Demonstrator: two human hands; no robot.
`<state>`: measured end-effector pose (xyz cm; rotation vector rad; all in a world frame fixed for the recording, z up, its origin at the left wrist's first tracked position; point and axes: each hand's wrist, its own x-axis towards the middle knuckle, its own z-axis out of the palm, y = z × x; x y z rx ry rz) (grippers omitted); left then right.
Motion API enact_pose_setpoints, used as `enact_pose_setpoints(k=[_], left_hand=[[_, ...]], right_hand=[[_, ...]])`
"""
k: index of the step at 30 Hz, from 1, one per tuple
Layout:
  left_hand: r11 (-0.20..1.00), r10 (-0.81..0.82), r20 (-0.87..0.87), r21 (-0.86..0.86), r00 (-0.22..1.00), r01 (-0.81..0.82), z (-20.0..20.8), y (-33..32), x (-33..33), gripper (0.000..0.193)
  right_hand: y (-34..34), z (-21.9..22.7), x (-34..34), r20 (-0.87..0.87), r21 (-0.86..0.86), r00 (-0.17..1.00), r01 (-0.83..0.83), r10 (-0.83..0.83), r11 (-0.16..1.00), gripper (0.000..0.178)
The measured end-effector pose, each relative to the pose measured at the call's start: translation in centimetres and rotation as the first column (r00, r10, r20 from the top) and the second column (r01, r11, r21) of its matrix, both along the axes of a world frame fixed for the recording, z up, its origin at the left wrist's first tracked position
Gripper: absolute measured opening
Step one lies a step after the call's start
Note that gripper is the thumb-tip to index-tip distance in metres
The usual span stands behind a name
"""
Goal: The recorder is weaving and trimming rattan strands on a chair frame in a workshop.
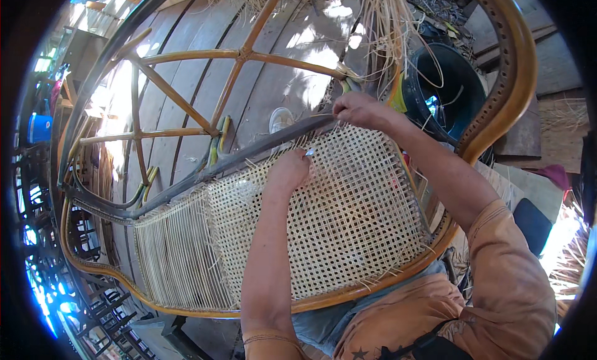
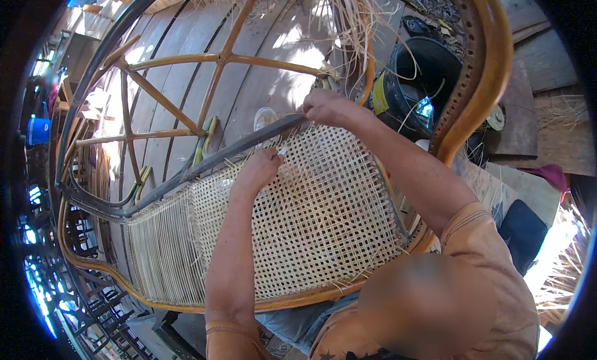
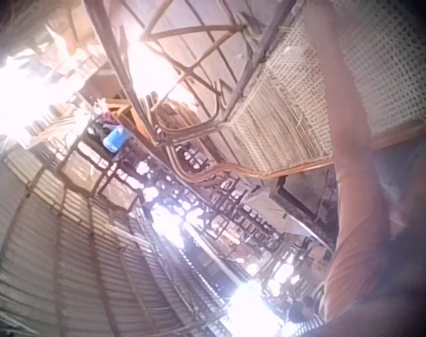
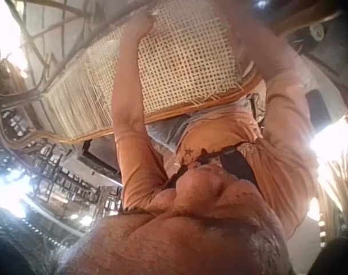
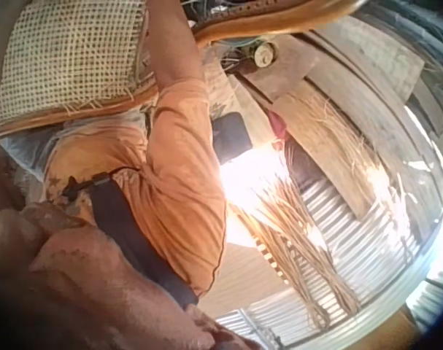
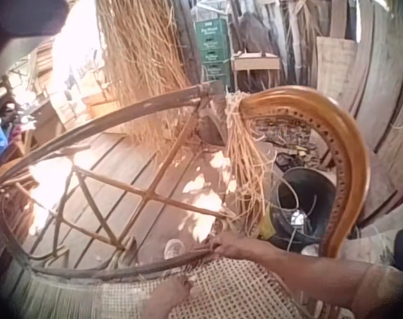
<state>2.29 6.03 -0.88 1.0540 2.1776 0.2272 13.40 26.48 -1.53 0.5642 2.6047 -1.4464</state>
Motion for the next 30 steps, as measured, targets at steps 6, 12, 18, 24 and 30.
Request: enact_pose_setpoints(k=[6, 12, 18, 24, 30], left_hand=[[0.99, 0.132, 0.108, 0.029, 0.985, -0.136, -0.1, 0.2, 0.0, 0.03], [0.518, -0.093, 0.994, 0.094, 0.053, -0.85, 11.6, -5.5, 9.2, 0.039], [0.547, -0.615, 0.698, 0.043, -0.366, -0.836, 20.6, -9.8, 19.3, 0.029], [0.37, -0.73, 0.668, 0.209, -0.144, -0.905, 21.3, -14.5, 21.6, 0.034], [0.298, -0.717, 0.695, 0.374, 0.052, -0.878, 22.2, -19.2, 24.2, 0.033]], right_hand=[[1.6, -1.2, -0.1, 0.187, -0.133, 0.973, 0.161, -0.135, 0.978, 0.016], [2.5, -2.3, 0.5, -0.007, -0.05, 0.978, 0.206, -0.206, 0.977, 0.013], [1.4, -1.6, 0.7, -0.107, 0.217, 0.977, 0.203, -0.183, 0.955, 0.018], [1.1, 0.2, 3.3, -0.016, -0.071, 0.994, 0.11, -0.112, 0.991, 0.013], [-0.9, -0.7, 5.8, 0.154, -0.212, 0.974, 0.198, -0.168, 0.957, 0.012]])
